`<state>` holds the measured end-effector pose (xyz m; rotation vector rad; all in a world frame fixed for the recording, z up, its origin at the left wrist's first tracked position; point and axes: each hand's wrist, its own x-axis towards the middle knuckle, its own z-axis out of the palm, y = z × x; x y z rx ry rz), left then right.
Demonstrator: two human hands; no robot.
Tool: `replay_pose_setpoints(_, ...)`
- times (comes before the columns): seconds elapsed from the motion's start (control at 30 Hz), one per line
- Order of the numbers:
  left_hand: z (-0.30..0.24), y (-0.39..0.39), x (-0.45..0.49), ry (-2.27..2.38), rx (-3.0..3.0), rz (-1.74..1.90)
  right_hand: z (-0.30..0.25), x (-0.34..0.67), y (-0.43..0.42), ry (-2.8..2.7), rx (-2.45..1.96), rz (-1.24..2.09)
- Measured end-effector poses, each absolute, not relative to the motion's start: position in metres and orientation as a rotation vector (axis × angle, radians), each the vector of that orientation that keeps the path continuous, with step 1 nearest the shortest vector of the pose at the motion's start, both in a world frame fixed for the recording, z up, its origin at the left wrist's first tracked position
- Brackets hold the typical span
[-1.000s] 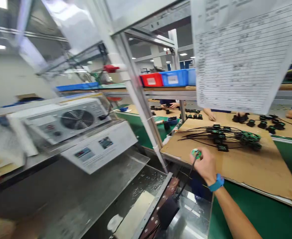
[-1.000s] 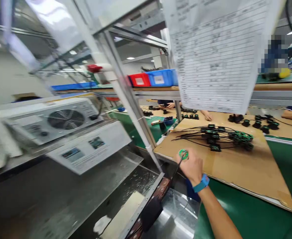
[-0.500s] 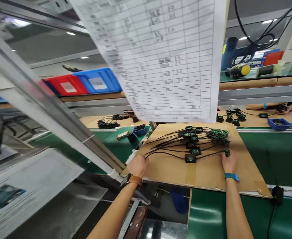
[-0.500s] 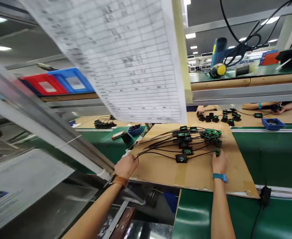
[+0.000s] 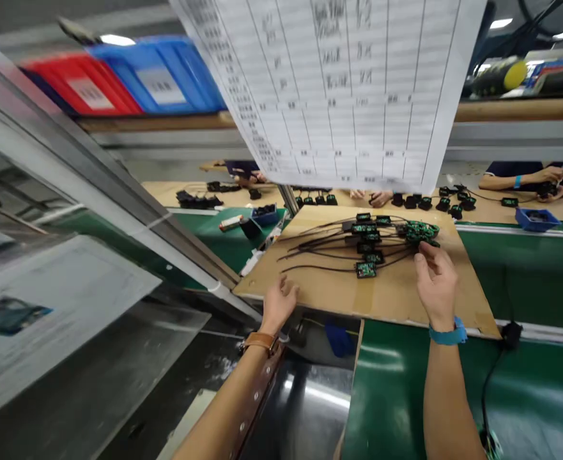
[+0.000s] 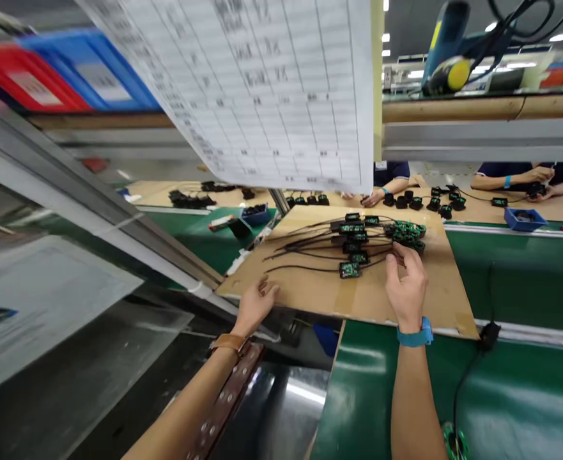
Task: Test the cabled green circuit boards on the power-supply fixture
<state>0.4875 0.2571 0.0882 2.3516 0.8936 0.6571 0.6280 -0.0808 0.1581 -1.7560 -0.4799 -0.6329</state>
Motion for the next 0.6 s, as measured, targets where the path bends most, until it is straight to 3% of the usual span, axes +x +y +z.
replay_pose_setpoints(0.07,0.079,0.232,0.46,0.775,2.363,0.634,0.182,0.59,-0.102,-0.534,-1.812,-0.707)
replay_pose_setpoints(0.17,0.071,0.198,0.417,0.642,2.336,0.645,0.188,0.554,-0.151,-0.54,-2.23,-0.594)
replay_pose_setpoints(0.33,0.064,0.164,0.361,0.588,2.229,0.708,0.133,0.499,-0.23,-0.304,-3.148,0.181)
replay_pose_setpoints(0.43,0.062,0.147,0.347,0.583,2.205,0.748,0.085,0.469,-0.248,-0.28,-3.115,0.508)
replay_pose_setpoints(0.53,0.068,0.129,0.344,0.526,2.178,0.754,0.063,0.464,-0.267,-0.157,-2.975,0.394)
replay_pose_setpoints(0.6,0.075,0.118,0.343,0.467,2.149,0.75,0.078,0.475,-0.29,0.033,-2.906,0.225)
